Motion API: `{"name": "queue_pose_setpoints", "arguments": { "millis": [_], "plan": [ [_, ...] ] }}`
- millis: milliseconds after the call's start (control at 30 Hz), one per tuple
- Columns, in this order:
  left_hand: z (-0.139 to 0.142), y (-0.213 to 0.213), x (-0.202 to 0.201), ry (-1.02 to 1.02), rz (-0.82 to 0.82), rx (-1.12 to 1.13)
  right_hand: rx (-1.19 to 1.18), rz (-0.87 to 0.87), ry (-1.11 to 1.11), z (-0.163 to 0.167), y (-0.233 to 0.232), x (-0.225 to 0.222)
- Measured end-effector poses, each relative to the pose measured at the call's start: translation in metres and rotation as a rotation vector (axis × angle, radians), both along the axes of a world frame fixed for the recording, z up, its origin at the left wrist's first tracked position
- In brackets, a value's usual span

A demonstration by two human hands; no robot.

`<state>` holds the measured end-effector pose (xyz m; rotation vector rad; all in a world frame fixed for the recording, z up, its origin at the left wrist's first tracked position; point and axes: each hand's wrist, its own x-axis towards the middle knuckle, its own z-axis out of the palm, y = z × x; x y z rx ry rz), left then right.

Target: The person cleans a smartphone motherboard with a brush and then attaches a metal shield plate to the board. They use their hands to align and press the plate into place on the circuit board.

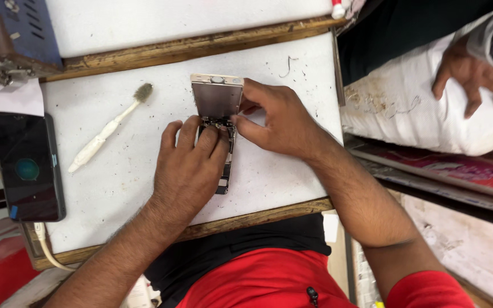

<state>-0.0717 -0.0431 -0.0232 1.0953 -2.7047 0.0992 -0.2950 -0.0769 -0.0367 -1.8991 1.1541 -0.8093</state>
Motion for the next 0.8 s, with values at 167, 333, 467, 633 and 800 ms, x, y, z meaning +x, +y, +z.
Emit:
{"name": "queue_pose_setpoints", "arguments": {
  "millis": [167,333,467,633,800],
  "plan": [
    [-0.009,0.001,0.005,0.128,0.045,0.031,-0.008,-0.001,0.185,-0.002,0.001,0.002],
    [-0.015,0.004,0.008,0.141,0.078,0.016,0.005,-0.079,0.265,-0.012,0.0,0.01],
    [-0.019,0.004,0.018,0.285,0.091,0.086,-0.034,-0.109,0.276,-0.014,0.001,0.012],
    [-0.023,0.001,0.03,0.441,0.141,0.181,-0.01,-0.121,0.33,-0.006,-0.001,0.016],
    [-0.025,0.002,0.027,0.365,0.112,0.154,-0.014,-0.095,0.272,0.005,-0.001,0.022]
  ]
}}
